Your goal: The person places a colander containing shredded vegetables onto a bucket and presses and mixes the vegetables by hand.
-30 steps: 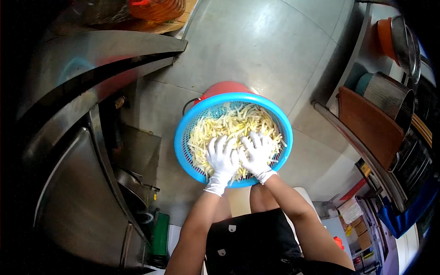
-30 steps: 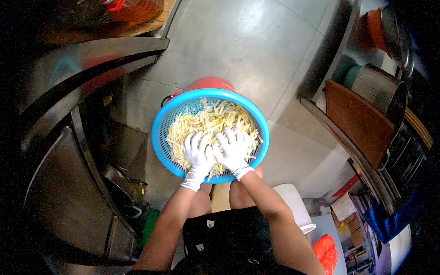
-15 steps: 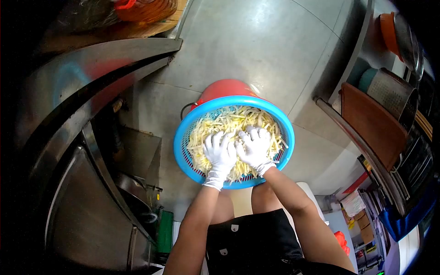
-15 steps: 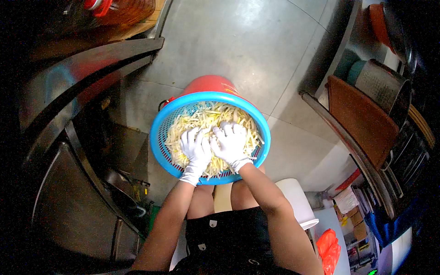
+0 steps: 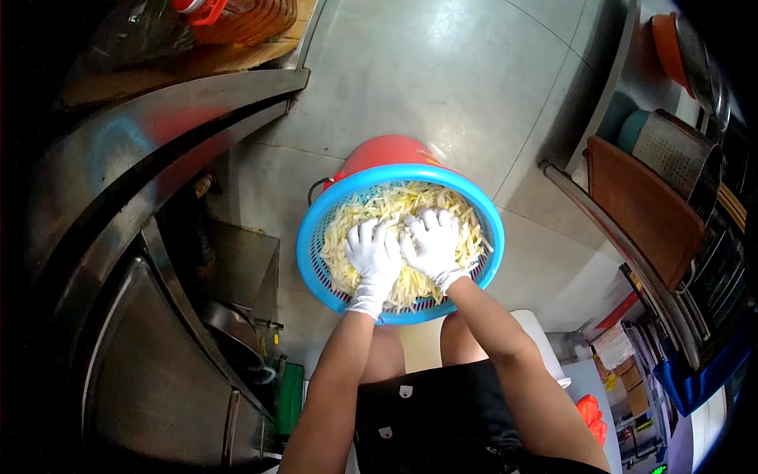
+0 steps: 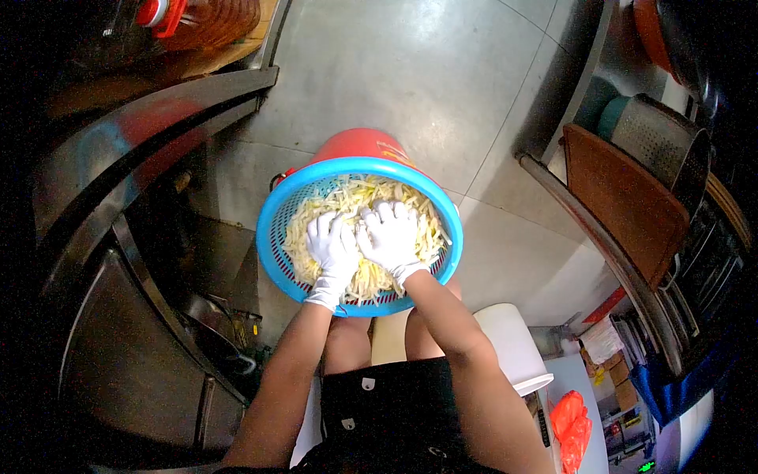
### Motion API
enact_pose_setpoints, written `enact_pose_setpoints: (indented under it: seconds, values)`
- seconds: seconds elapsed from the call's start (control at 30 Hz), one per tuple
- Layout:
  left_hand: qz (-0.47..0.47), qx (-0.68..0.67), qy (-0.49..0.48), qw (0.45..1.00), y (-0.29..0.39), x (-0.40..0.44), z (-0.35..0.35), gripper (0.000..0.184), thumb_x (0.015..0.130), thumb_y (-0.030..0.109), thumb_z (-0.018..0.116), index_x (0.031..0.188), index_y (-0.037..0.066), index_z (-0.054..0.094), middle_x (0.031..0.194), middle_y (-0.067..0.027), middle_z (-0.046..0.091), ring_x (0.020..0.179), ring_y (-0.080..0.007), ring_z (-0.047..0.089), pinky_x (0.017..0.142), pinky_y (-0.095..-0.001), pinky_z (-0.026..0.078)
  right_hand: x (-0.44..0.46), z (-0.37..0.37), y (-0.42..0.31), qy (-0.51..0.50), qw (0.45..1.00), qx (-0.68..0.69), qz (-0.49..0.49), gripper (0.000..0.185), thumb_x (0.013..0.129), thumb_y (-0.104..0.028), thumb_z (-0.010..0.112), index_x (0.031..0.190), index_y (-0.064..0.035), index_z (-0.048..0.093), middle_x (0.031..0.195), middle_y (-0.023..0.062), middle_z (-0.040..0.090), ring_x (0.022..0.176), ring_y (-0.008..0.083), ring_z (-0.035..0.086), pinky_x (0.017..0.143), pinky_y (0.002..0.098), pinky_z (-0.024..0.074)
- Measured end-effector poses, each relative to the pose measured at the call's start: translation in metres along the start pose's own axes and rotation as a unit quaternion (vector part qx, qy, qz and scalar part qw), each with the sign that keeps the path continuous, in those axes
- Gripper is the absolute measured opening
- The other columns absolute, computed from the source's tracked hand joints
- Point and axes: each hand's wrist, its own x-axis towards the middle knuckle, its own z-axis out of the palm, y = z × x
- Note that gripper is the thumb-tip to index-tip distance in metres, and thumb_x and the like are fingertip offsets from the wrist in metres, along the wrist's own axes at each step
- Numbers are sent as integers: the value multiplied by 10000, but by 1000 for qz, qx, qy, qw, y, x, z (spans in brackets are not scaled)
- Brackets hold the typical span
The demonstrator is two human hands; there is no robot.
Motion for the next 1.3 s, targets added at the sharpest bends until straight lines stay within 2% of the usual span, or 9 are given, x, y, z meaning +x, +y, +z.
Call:
enact_pose_setpoints:
  seconds: [0.13,0.33,0.53,0.63,0.73,0.93,1.03,1.13,1.3]
  values:
    - [6,3,1,1000,-1,5,-1,243,870,242,545,978,62,668,1056,-88,612,987,-318,537,854,-452,427,4,0,-2,-4,1000,-3,6,336,684,-292,658,978,-131,682,985,73,584,938,284,515,774,468,398]
    - [-10,27,-7,1000,-6,9,5,208,849,261,566,925,102,676,1041,-54,614,977,-294,540,831,-457,417,10,3,-1,-9,1000,-16,7,326,693,-307,651,964,-128,676,944,67,567,928,280,510,767,470,394]
    - [-9,27,-9,1000,-7,11,6,200,855,262,559,905,101,667,1008,-56,610,959,-294,547,809,-463,417,12,3,-1,-7,1000,-10,9,293,704,-312,644,933,-131,668,912,58,558,896,273,508,744,465,392]
    - [-1,22,-5,1000,-6,11,4,190,855,254,557,885,94,655,987,-64,607,950,-299,549,803,-463,419,10,3,0,-4,1000,-4,10,265,749,-334,615,936,-150,653,881,47,556,873,267,514,723,493,400]
    - [12,27,-18,999,-6,12,2,220,870,230,543,949,44,630,1006,-101,602,945,-319,551,812,-461,425,10,2,0,-8,1000,-8,8,244,744,-334,616,904,-152,646,874,47,554,863,267,516,706,490,401]
    - [-2,37,-56,998,-5,14,0,237,879,236,531,958,36,631,1003,-104,603,943,-324,551,805,-461,429,12,2,1,-27,1000,3,15,212,742,-340,616,835,-150,613,852,47,541,848,268,515,669,480,402]
    - [1,41,-55,998,-5,14,0,242,886,244,520,945,36,628,994,-108,601,938,-327,549,805,-461,431,13,1,2,-13,1000,3,2,212,710,-325,625,822,-145,622,831,54,532,825,272,506,653,469,397]
    - [14,34,-14,999,-6,16,5,187,853,260,536,817,92,610,911,-83,585,880,-321,539,744,-481,414,13,3,2,-12,1000,11,3,202,707,-325,624,802,-147,615,820,55,531,816,275,507,652,467,401]
    - [13,49,-42,998,-7,16,4,217,888,256,498,831,70,593,924,-100,585,903,-327,542,779,-470,422,14,4,4,3,1000,12,-3,203,700,-329,619,798,-151,617,801,55,541,790,270,529,646,467,412]
